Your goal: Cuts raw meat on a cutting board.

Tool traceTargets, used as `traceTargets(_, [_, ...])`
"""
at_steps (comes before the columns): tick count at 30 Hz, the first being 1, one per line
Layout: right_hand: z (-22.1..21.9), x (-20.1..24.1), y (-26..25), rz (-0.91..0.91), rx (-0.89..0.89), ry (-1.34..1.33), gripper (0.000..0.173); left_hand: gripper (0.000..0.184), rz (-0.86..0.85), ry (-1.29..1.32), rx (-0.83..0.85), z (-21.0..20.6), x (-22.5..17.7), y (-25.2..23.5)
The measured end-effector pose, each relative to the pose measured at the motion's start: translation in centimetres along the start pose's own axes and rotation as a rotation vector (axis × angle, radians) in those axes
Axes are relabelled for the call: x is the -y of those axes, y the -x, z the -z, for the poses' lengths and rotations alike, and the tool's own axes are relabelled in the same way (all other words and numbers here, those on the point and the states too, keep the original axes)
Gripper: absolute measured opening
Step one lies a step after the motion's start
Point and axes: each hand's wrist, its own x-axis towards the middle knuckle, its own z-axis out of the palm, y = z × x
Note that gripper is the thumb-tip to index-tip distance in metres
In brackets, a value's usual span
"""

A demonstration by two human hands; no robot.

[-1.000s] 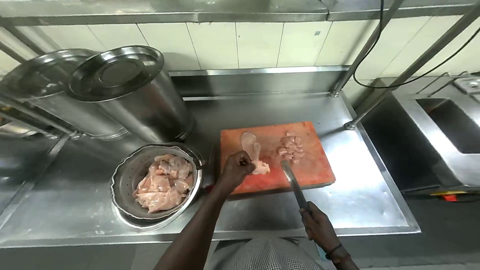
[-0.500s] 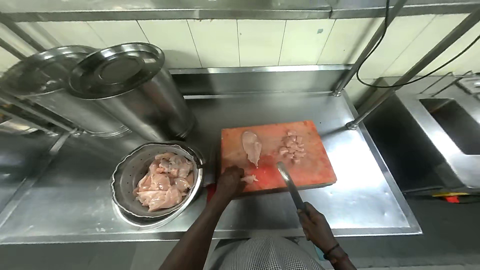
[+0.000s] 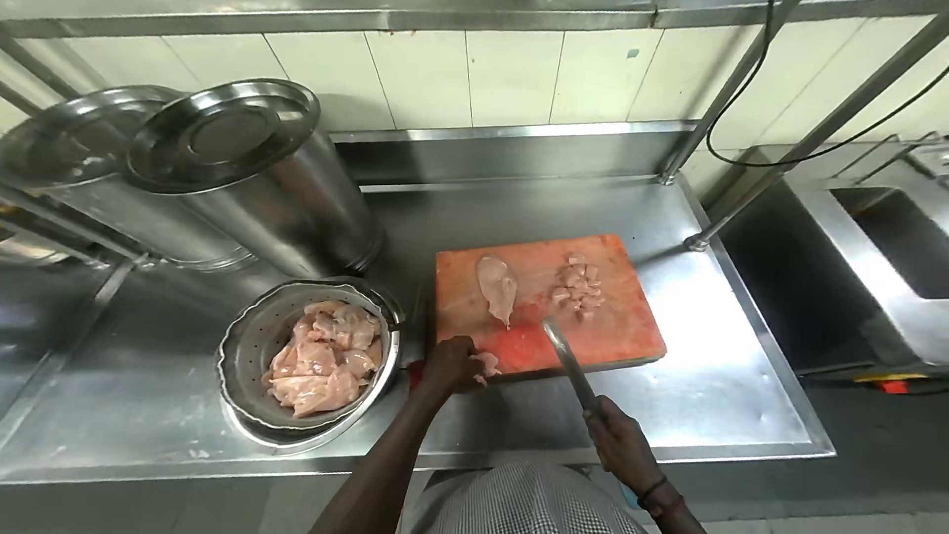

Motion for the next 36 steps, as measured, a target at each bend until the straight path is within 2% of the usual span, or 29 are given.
traceTargets(4, [-0.5,0.7,0.1,0.005,0.053,0.123,0.024,0.029,-0.044,0.080,-0.138,-1.0,1.5,0.4])
traceTargets(7, [-0.9,1.6,0.0,0.028,0.086,0.176,0.026,0.021,-0.097,0.402,-0.220,-1.5,1.7,0.2])
traceTargets(10, [-1.1,2.2,-0.1,0.052,0.080,0.173,0.026,0.017,-0.067,0.747,-0.187,-0.8,0.0,1.4])
traceTargets(13, [-1.1,2.2,-0.3,0.085,0.063,0.170,0.027,0.024,0.025,0.888,-0.156,0.9,-3.2,4.9])
traceTargets(18, [-0.8,2.1,-0.4,0.083,0.024,0.146,0.025,0.019,-0.028,1.242,-0.061,1.0,-3.6,3.2])
traceTargets(20, [-0.9,2.1,-0.3,0.091,0.018,0.158,0.025,0.030,0.008,1.068,-0.053,1.1,-3.8,4.7])
traceTargets(22, [-1.1,2.3,-0.1,0.089,0.038,0.205,0.026,0.043,0.027,0.870,-0.076,-0.3,-2.2,4.1])
traceTargets(24, [-1.5,2.5,-0.1,0.063,0.097,0.287,0.029,0.047,-0.013,0.746,-0.154,-1.9,0.0,3.5])
traceTargets(28, [-2.1,3.4,-0.3,-0.012,0.184,0.421,0.032,0.027,-0.098,0.507,-0.306,-2.5,0.7,4.2])
traceTargets(31, [-2.2,4.8,-0.7,-0.051,0.201,0.510,0.032,0.018,-0.081,0.140,-0.351,-2.2,0.2,4.1])
traceTargets(32, [-2.3,5.5,-0.9,-0.060,0.210,0.534,0.032,0.020,-0.078,0.035,-0.354,-2.3,0.2,3.4])
traceTargets(34, [-2.6,6.9,-1.3,-0.070,0.226,0.590,0.033,0.028,-0.179,-0.041,-0.391,-2.9,0.5,2.0])
traceTargets(36, [-3.2,8.1,-1.6,-0.083,0.245,0.654,0.033,0.045,-0.228,-0.079,-0.354,-3.3,0.4,1.1])
